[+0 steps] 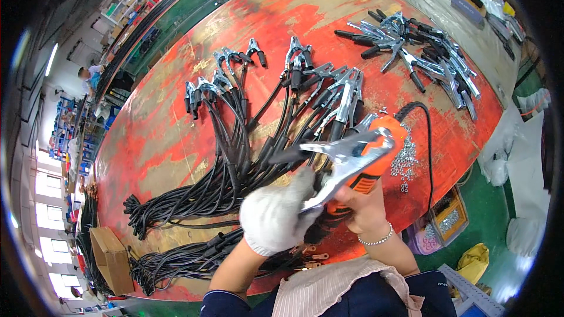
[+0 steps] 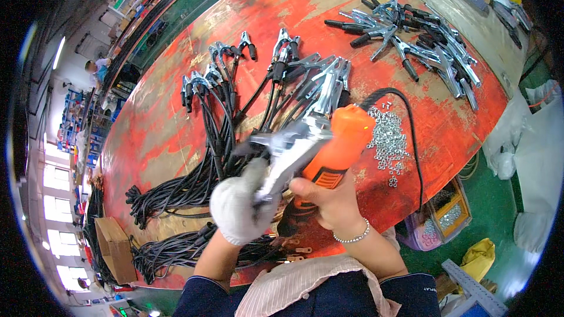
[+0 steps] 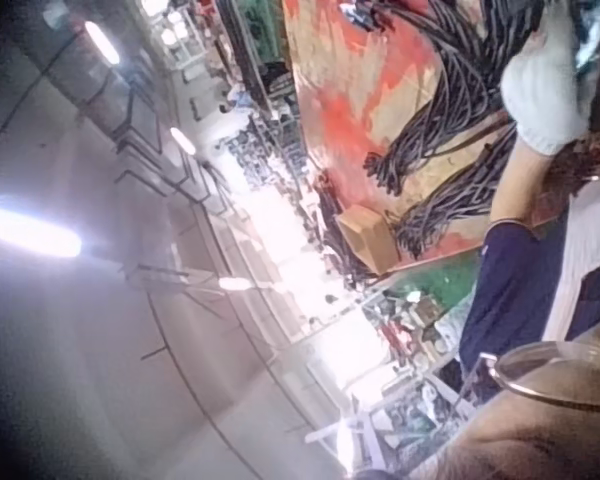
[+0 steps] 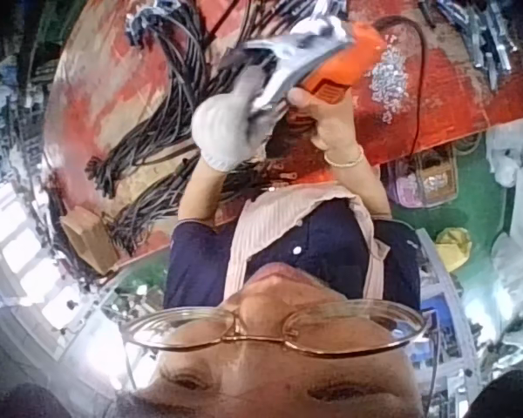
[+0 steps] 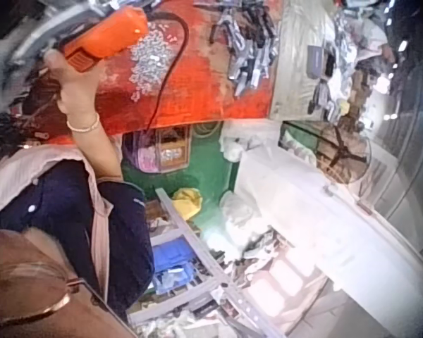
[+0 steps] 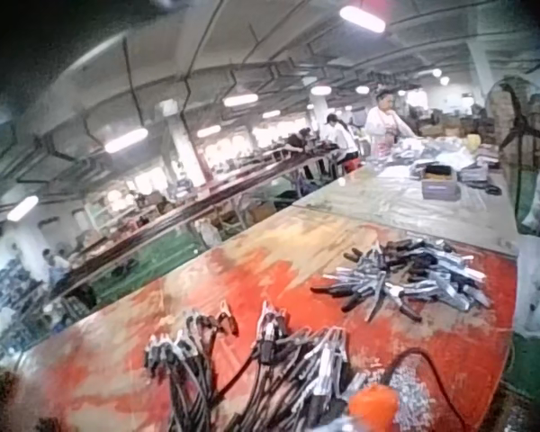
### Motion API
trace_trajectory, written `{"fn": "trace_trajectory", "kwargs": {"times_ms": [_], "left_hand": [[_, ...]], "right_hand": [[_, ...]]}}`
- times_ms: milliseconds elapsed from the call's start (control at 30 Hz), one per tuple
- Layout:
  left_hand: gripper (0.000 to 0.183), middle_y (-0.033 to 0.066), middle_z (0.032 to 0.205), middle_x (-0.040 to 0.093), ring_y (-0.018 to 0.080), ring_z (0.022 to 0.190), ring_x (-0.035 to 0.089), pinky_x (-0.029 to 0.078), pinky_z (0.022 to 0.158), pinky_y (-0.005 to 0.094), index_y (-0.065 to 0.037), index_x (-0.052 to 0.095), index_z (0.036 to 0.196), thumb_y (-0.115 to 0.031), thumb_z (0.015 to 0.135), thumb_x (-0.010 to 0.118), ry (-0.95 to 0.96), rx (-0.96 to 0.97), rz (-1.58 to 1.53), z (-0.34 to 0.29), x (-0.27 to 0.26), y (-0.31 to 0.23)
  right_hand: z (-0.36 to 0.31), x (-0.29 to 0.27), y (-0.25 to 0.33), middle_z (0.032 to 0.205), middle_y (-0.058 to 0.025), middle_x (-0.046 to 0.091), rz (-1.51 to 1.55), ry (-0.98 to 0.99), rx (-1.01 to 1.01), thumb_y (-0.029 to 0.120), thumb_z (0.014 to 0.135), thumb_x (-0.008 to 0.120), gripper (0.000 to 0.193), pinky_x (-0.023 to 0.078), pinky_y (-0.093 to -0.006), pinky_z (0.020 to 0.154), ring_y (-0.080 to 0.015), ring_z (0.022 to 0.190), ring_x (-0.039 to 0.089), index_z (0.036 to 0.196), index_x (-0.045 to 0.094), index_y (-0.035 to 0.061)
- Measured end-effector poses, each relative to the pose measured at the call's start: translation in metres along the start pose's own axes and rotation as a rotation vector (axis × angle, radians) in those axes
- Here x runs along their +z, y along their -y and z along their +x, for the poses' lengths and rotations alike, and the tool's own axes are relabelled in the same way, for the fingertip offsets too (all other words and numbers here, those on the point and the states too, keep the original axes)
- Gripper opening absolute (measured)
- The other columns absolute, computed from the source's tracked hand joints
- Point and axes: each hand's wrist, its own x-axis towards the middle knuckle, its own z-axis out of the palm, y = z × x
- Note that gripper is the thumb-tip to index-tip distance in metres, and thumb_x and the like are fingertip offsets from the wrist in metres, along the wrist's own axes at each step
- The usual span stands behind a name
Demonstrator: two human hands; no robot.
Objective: Assembling battery clamps by using an electric screwdriver to attach cables to metal clips.
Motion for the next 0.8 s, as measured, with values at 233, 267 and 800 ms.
{"fn": "trace_trajectory", "kwargs": {"times_ms": [233, 267, 800], "left_hand": [[0.028, 0.0074, 0.074, 0.059, 0.0124, 0.061, 0.053, 0.042, 0.057, 0.0262, -0.001, 0.054, 0.108, -0.024, 0.092, 0.05, -0.463, -0.604, -0.06, 0.069, -0.02, 0.139], [0.034, 0.0143, 0.08, 0.063, 0.0213, 0.071, 0.061, 0.048, 0.068, 0.0336, 0.0, 0.054, 0.111, -0.027, 0.09, 0.052, -0.455, -0.689, -0.057, 0.073, -0.025, 0.174], [0.029, 0.0138, 0.074, 0.064, 0.0306, 0.071, 0.064, 0.05, 0.062, 0.0427, -0.008, 0.06, 0.08, -0.037, 0.08, 0.059, 0.491, -0.263, 0.402, 0.06, 0.122, 0.079]], "right_hand": [[0.008, -0.04, 0.038, 0.103, -0.0046, 0.059, -0.024, -0.103, -0.284, -0.004, 0.065, 0.077, 0.077, 0.051, -0.0314, 0.082, -0.0161, 0.094, 0.06, 0.13, 0.039, 0.0082], [0.006, -0.042, 0.042, 0.103, -0.0053, 0.059, -0.014, -0.1, -0.331, -0.004, 0.065, 0.077, 0.076, 0.051, -0.0315, 0.081, -0.0162, 0.093, 0.061, 0.13, 0.039, 0.0078], [0.003, -0.053, 0.057, 0.098, -0.0111, 0.058, 0.036, -0.016, -0.374, -0.004, 0.07, 0.073, 0.073, 0.054, -0.0297, 0.064, -0.0177, 0.081, 0.061, 0.13, 0.032, 0.0085]]}}
